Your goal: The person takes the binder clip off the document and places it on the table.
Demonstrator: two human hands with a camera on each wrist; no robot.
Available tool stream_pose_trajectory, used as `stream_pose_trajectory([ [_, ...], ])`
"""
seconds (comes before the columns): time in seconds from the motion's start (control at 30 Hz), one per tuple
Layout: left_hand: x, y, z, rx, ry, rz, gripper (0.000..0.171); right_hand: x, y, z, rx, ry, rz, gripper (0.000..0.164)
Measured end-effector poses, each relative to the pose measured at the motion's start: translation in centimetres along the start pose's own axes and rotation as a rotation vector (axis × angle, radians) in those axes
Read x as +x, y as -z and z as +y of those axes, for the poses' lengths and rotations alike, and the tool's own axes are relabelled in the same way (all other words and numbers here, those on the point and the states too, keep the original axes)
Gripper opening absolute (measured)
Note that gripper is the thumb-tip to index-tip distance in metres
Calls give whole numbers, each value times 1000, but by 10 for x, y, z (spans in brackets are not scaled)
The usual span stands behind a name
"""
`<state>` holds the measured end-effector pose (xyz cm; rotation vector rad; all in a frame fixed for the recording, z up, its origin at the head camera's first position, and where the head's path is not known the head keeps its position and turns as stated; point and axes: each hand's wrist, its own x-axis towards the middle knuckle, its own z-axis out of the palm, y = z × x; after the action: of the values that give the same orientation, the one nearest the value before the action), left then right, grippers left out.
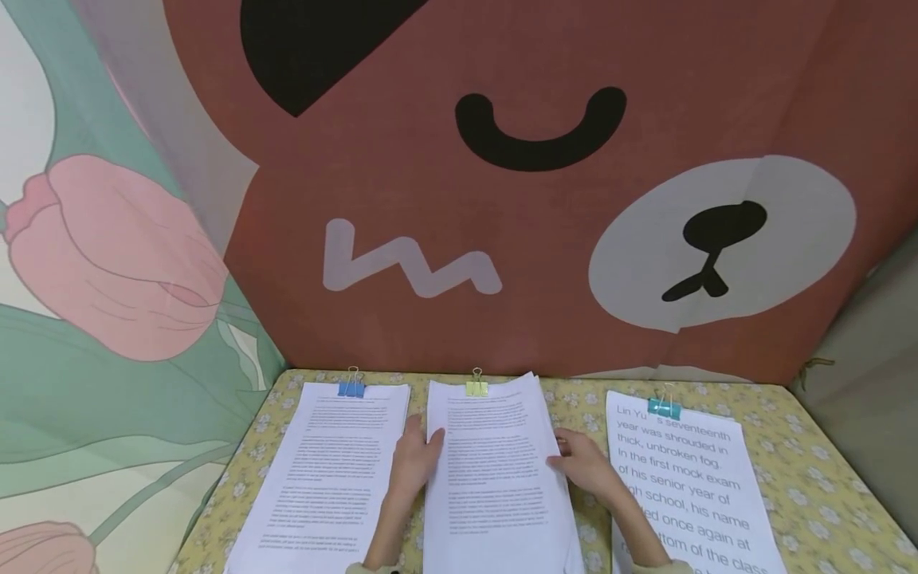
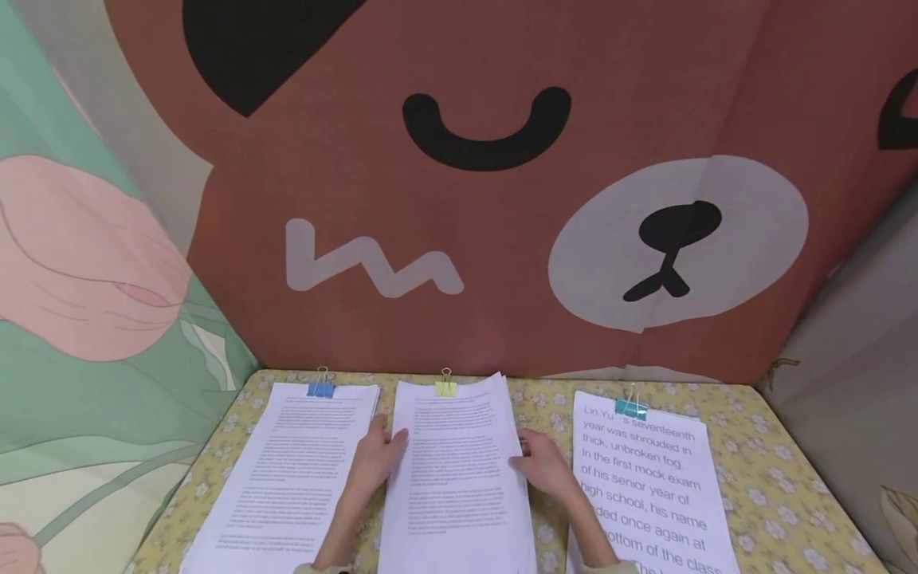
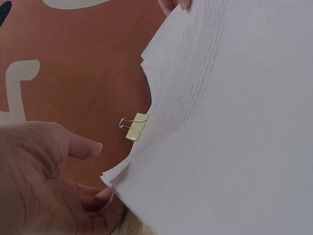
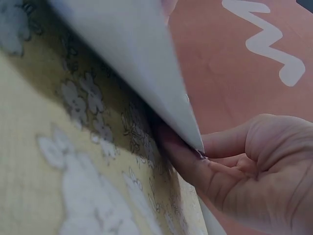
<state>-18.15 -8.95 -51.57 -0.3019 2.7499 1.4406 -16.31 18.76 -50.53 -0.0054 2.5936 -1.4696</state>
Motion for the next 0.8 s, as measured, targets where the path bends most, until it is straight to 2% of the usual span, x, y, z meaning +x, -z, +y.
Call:
stream_pose_trajectory([
  [0.13, -1, 1, 2, -9, -3, -42, 60, 0, 1, 2, 33, 15, -40, 37],
  [0.27, 0, 1, 4, -11, -24, -71, 51, 0, 2, 4, 32, 49, -75, 27],
  [0.37, 1, 1, 3, -23, -22, -89, 49, 0, 1, 4, 11, 55, -64, 22],
  [0.47, 2, 1, 1, -50, -30, -105, 49, 0, 1, 4, 4, 54, -45, 23],
  [0.63, 2, 2, -1, -187, -72, -156, 51, 0, 3, 0, -5, 28, 11, 26],
  [0.8, 0, 8, -1, -386, -108, -268, 54, 1, 10, -3, -15, 3, 93, 28],
])
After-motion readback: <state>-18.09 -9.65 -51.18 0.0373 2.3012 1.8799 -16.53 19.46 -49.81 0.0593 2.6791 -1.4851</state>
